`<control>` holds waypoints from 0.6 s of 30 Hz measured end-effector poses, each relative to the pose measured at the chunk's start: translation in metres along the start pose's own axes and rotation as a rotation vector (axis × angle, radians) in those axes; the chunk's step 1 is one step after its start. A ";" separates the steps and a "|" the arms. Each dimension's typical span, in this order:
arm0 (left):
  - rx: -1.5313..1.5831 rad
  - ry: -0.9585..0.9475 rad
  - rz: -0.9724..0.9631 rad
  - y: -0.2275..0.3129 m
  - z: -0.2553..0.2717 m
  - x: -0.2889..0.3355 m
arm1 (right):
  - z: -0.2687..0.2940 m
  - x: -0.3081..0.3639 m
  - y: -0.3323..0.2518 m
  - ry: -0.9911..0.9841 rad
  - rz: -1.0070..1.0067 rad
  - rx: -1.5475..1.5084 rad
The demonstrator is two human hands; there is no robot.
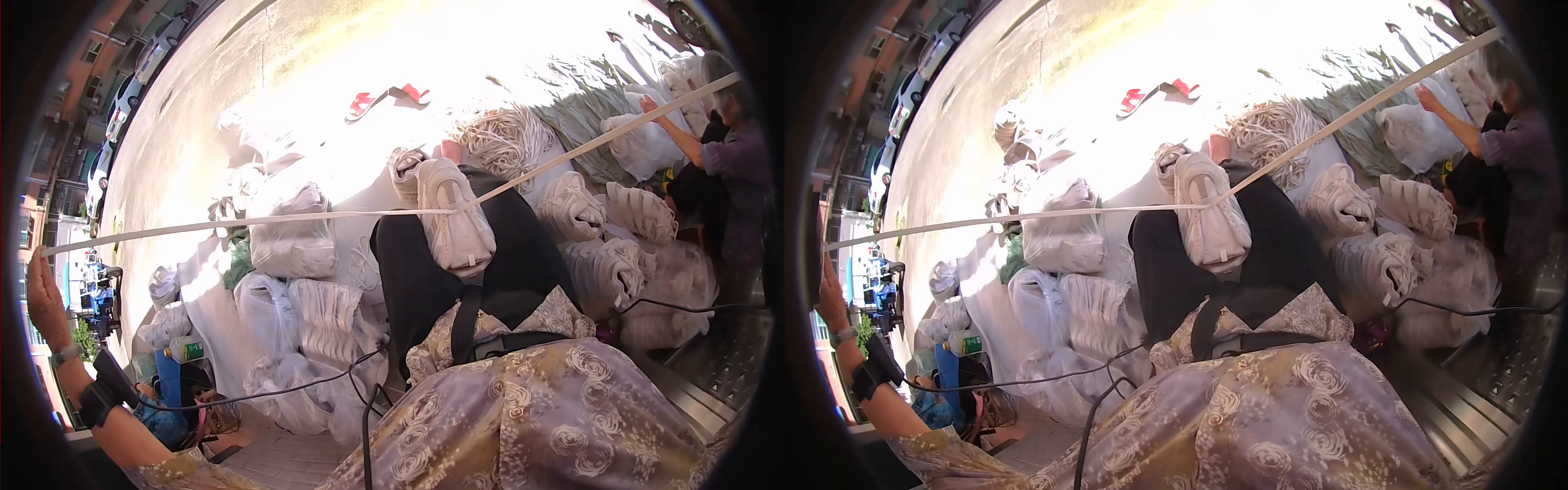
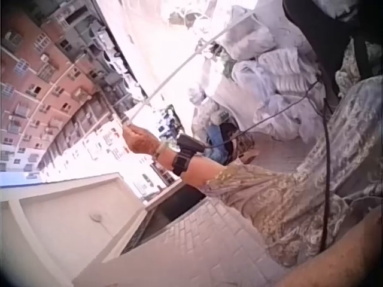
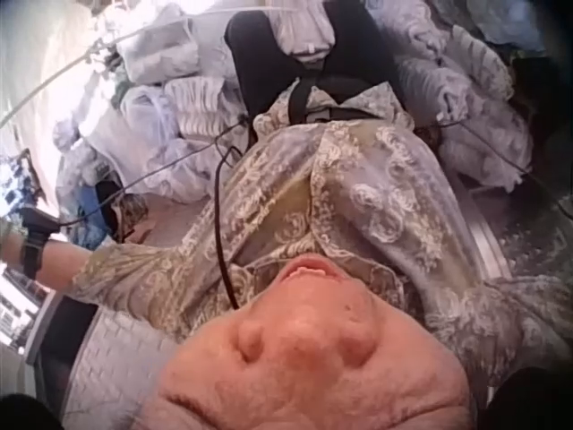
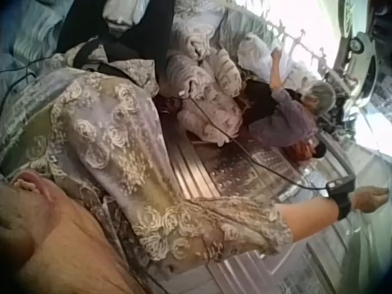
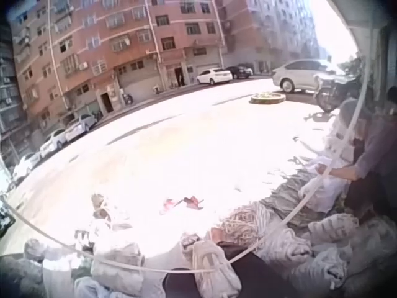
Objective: Lacing white athletic shoes while sitting outdoors.
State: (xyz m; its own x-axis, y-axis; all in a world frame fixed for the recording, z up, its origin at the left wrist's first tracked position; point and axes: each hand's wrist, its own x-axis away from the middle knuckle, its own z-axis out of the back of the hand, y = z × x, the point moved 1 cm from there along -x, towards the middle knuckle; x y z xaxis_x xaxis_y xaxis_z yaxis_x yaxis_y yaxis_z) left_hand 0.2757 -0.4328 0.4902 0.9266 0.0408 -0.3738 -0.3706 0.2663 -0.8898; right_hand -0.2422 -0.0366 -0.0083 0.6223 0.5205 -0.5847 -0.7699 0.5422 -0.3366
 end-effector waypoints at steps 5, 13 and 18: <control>0.387 -0.059 0.213 0.022 -0.022 0.011 | 0.087 -0.034 0.040 0.170 0.022 0.106; 0.243 -0.375 0.454 0.032 -0.053 0.005 | 0.250 -0.057 0.005 0.358 0.086 0.234; 0.276 -0.319 0.528 -0.015 -0.094 0.036 | 0.316 -0.051 -0.021 0.402 0.158 0.228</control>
State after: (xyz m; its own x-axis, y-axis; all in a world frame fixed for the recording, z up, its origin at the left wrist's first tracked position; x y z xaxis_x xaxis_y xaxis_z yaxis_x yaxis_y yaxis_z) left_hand 0.3082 -0.5260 0.4653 0.6147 0.5039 -0.6068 -0.7883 0.3669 -0.4938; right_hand -0.2129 0.1335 0.2622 0.3617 0.3366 -0.8694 -0.7718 0.6313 -0.0767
